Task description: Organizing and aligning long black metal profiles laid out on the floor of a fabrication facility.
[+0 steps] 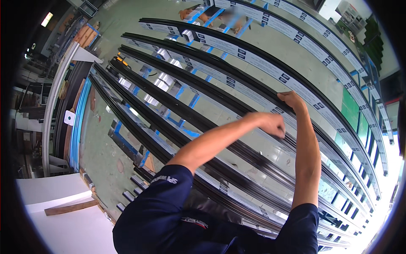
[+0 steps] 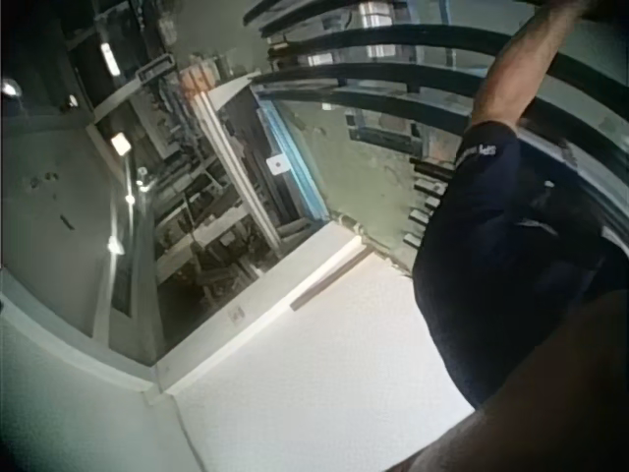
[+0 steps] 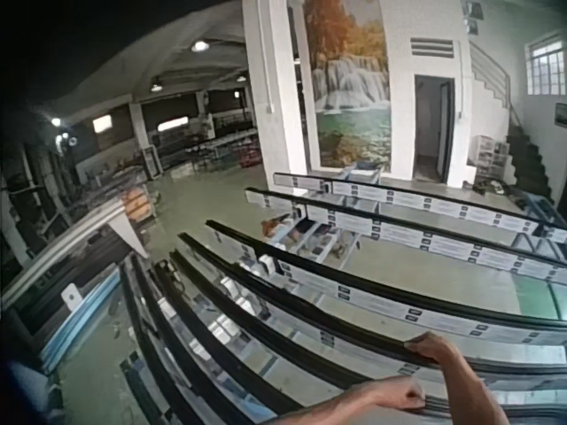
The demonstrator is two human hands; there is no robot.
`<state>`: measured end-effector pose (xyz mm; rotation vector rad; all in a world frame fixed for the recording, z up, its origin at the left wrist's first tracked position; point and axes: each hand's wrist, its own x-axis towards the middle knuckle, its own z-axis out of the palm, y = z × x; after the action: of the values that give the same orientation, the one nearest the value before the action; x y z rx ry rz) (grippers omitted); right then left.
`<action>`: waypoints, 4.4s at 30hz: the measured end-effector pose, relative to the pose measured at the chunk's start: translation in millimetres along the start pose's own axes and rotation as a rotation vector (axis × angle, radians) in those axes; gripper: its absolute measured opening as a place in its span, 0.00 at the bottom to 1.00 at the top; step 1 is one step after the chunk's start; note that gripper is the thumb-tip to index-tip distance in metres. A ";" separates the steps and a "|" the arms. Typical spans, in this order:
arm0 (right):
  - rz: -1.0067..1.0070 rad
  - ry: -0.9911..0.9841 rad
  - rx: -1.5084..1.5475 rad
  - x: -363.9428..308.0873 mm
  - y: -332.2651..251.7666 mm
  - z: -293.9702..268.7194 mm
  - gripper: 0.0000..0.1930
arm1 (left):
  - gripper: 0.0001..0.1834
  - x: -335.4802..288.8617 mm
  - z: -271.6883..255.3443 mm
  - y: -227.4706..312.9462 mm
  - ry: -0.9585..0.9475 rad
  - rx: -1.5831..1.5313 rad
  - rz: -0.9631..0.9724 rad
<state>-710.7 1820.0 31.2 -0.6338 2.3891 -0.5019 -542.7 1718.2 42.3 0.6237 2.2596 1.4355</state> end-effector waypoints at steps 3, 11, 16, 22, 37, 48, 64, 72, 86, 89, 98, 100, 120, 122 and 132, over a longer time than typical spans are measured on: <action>-0.072 0.014 -0.006 -12.1 -8.3 -7.1 0.21 | 0.13 -65.0 -90.1 -30.2 0.708 0.329 0.027; 0.029 -0.026 0.060 -6.7 -29.9 10.7 0.22 | 0.20 -164.9 -249.6 -127.1 0.242 0.612 -0.593; 0.107 -0.034 0.138 -7.2 -43.7 9.9 0.21 | 0.12 -236.1 -332.1 -165.2 0.225 1.036 -0.465; 0.192 -0.118 0.165 8.5 -21.8 5.4 0.21 | 0.30 -410.0 -461.7 -182.7 0.493 0.792 -0.772; 0.317 -0.163 0.120 6.3 -19.9 -3.1 0.20 | 0.13 -536.9 -476.5 -155.0 -0.196 0.407 -1.118; 0.208 -0.021 0.060 4.8 -30.1 7.4 0.19 | 0.16 -515.6 -507.0 -270.9 0.470 1.110 -0.413; 0.163 0.043 0.195 10.5 -47.9 27.8 0.16 | 0.20 -59.6 -232.7 -129.0 -0.039 0.165 -0.182; 0.079 0.129 0.240 -2.8 -30.1 24.3 0.17 | 0.22 -94.6 -232.6 -160.9 0.050 0.283 -0.375; 0.166 0.084 0.160 -15.3 -46.9 13.5 0.19 | 0.20 -325.6 -398.4 -204.1 0.199 0.601 -0.766; 0.133 0.068 0.182 -9.3 -54.1 19.0 0.19 | 0.21 -361.2 -419.5 -216.3 0.221 0.596 -0.766; 0.149 -0.007 0.310 0.3 -30.9 22.2 0.19 | 0.20 -374.5 -435.1 -237.0 0.214 0.516 -0.655; 0.157 0.009 0.288 -0.7 -32.6 22.6 0.19 | 0.21 -368.1 -433.2 -232.1 0.150 0.543 -0.690; 0.129 -0.034 0.302 5.6 -27.0 21.2 0.20 | 0.30 -347.7 -441.0 -226.3 0.029 0.544 -0.793; 0.120 -0.020 0.300 3.8 -26.3 20.5 0.20 | 0.30 -341.7 -439.8 -220.4 0.039 0.528 -0.781; 0.153 -0.013 0.255 3.7 -32.9 19.9 0.18 | 0.34 -344.2 -432.6 -217.5 0.089 0.533 -0.720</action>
<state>-690.2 1787.3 30.7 -0.3380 2.2881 -0.7175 -528.1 1124.3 46.4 -0.1408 2.5537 0.5286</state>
